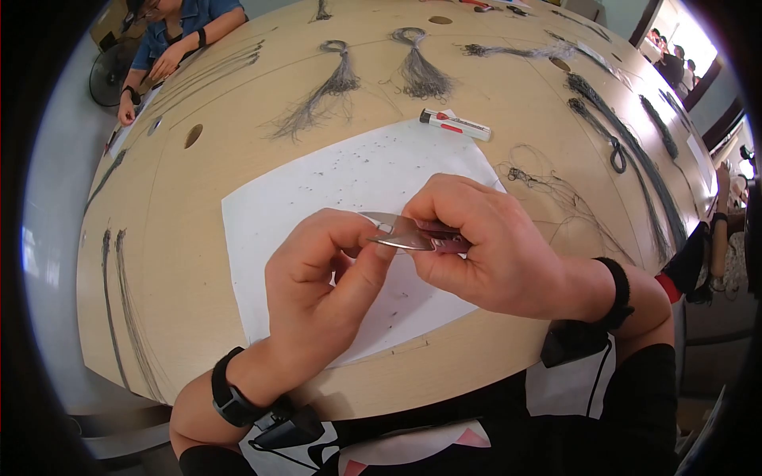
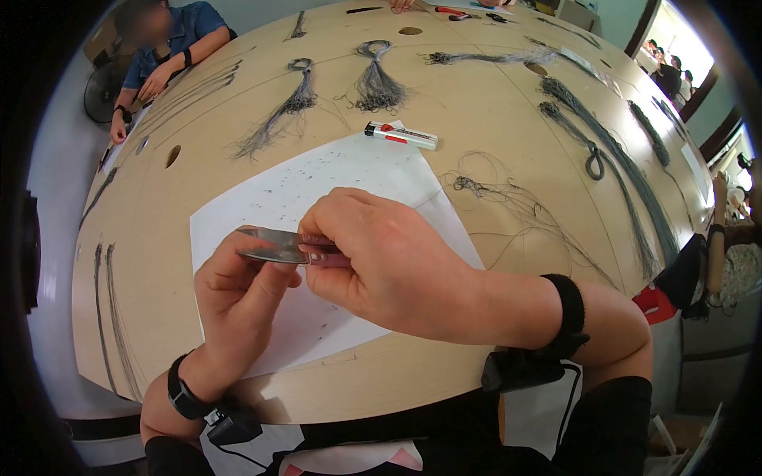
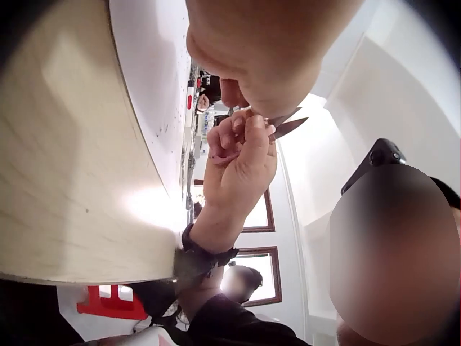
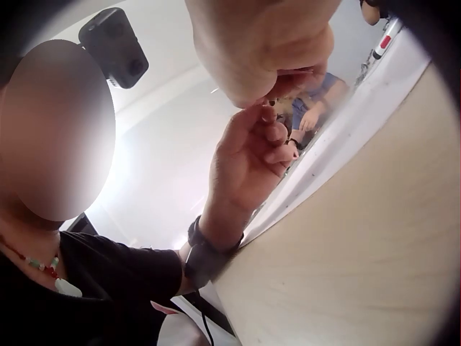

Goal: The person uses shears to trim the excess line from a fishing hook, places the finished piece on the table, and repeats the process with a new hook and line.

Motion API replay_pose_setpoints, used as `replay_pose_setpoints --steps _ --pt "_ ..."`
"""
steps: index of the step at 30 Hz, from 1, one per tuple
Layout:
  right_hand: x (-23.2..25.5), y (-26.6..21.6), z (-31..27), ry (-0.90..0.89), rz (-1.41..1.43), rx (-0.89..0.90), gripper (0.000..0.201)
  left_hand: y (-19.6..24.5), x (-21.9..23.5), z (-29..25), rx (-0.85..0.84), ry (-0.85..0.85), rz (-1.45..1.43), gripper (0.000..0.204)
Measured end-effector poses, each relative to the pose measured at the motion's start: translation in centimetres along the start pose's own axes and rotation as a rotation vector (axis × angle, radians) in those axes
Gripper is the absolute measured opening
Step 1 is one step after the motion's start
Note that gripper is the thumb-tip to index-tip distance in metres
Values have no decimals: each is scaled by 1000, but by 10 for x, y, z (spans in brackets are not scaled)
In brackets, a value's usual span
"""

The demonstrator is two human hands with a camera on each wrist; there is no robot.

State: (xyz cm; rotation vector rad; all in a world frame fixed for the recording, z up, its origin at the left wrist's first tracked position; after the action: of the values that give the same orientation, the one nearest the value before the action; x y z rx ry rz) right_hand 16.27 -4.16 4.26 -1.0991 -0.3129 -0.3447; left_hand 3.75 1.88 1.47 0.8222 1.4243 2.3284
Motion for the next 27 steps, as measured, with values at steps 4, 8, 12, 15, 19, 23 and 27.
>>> replay_pose_setpoints --steps 4,8,12,15,19,23,27 --pt "0 -1 1 -95 -21 -63 19 1 -3 0 132 -57 -229 7" --pt "4 -6 3 -27 27 -38 25 0 -1 -1 174 -97 -362 10" --pt "4 -6 3 -35 -10 -4 29 -4 -4 -3 222 -109 -531 13" --pt "1 -4 3 -58 -10 -15 29 -6 -6 -4 213 -92 -594 15" --pt "-2 -2 2 -46 20 2 28 -6 -7 -5 237 -82 -624 18" --pt "-3 -2 2 -66 3 4 28 -7 -7 -6 240 -84 -622 19" --pt "-2 -2 2 -60 19 8 27 -8 -7 -5 217 -100 -612 19"
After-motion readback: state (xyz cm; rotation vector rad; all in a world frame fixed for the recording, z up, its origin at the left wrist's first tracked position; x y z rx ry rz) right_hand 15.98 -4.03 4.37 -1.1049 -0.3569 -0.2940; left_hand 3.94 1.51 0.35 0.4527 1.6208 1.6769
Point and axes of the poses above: each hand's wrist, its own z-axis towards the middle knuckle, its own x-axis out of the back of the hand, y = z × x, the point moved 5 cm from there along z, towards the middle knuckle, and after that the axes turned 11 degrees about z, right-handed, at the moved point
